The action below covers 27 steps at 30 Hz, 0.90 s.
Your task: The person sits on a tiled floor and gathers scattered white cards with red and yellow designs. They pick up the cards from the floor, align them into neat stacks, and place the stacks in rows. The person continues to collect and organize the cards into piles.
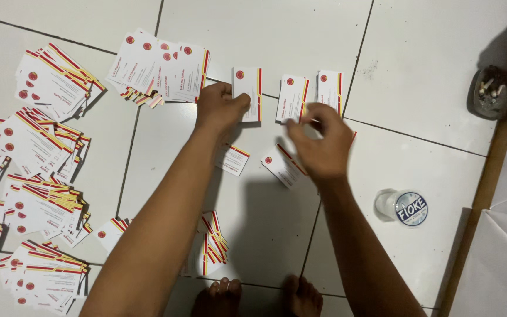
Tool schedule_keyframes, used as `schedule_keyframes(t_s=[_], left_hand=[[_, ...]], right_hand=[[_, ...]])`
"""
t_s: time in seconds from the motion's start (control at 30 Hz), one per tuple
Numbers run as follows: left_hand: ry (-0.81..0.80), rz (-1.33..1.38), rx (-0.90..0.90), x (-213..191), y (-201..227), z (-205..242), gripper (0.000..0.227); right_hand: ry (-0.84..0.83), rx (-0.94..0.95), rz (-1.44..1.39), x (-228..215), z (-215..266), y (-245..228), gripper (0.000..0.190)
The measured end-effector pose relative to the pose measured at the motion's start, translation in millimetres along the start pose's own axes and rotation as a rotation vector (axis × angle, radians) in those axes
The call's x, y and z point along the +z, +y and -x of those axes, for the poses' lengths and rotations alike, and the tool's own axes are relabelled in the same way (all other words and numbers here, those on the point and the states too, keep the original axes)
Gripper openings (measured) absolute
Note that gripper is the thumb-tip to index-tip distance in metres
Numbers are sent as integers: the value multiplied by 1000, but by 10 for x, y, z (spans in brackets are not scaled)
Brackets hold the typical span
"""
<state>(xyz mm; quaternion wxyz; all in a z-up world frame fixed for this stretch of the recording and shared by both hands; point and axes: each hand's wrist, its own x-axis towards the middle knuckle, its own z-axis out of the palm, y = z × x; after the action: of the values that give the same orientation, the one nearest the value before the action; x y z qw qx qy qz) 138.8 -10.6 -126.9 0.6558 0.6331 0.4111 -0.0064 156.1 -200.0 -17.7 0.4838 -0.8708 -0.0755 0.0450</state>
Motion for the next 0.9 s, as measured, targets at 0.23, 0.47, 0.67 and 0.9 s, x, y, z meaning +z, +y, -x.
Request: schedule_keyframes(t_s=[0.23,0.47,0.67,0.9], left_hand=[[109,-450,195,-105,152,-259,17],[170,-661,108,-85,308,-128,39],[310,-763,128,-128,452,197,77],[417,-544,609,-316,449,974,63]], right_hand=[[206,542,288,-624,232,1165,58],[141,640,406,-414,100,1191,69],[17,927,371,-336,-75,613,25],[58,591,538,-358,9,1392,55]])
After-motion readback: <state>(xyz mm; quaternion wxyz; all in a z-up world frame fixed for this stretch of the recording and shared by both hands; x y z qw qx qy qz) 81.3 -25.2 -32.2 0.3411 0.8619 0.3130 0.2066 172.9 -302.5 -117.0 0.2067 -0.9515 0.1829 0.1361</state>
